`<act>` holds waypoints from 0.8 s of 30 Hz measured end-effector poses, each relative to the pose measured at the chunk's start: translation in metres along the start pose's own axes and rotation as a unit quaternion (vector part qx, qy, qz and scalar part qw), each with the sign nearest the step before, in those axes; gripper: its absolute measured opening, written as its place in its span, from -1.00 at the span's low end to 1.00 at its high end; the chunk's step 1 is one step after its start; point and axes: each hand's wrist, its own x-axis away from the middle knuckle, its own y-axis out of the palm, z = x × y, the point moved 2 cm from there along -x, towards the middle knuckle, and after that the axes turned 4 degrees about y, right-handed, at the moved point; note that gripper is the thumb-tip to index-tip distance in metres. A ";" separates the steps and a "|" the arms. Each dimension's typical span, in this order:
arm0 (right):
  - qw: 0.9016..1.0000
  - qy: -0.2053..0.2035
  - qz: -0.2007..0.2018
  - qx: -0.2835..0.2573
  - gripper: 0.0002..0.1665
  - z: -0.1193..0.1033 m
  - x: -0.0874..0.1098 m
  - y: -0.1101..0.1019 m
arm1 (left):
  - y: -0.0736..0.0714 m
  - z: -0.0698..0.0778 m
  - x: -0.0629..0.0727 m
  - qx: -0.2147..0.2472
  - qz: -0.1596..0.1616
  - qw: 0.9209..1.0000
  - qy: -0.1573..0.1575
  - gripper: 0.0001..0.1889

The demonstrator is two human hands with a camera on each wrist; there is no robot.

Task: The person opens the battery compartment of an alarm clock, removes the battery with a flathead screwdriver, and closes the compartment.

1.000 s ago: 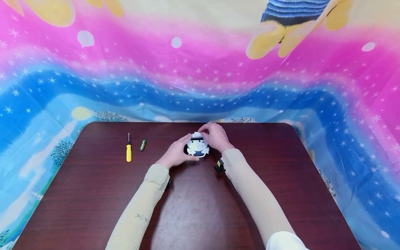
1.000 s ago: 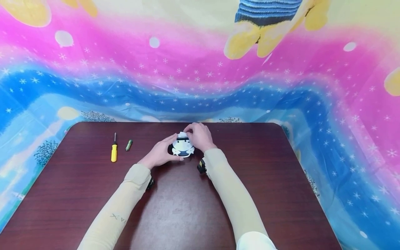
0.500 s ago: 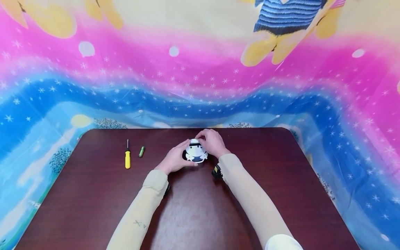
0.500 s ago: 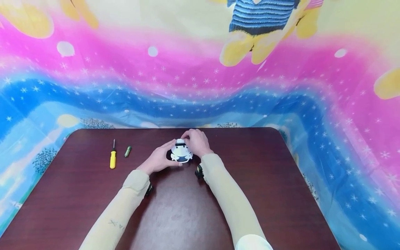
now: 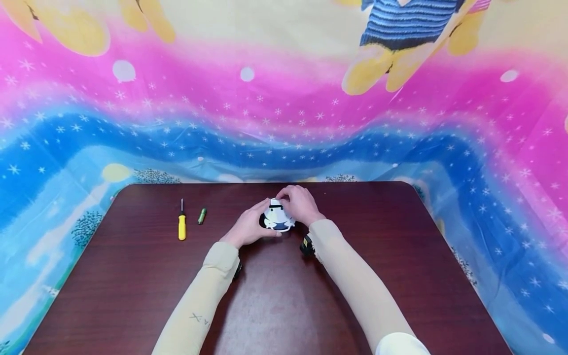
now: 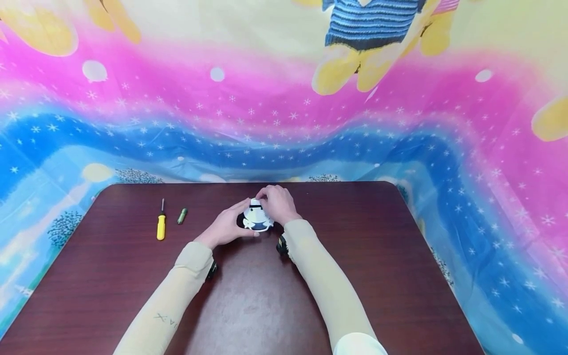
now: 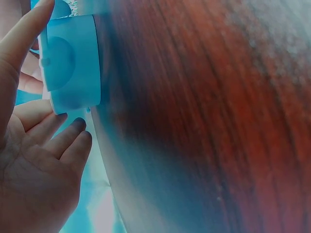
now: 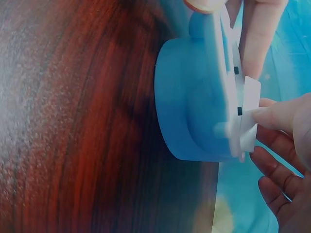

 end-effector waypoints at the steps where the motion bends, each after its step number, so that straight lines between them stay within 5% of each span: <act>1: 1.000 -0.001 0.000 0.001 -0.84 0.000 0.000 0.001 | 0.000 0.000 0.000 0.000 0.001 1.000 0.001 0.12; 24: 0.999 -0.021 0.012 0.026 -0.84 -0.008 0.001 0.010 | 0.001 -0.001 -0.001 -0.002 0.006 1.000 0.001 0.13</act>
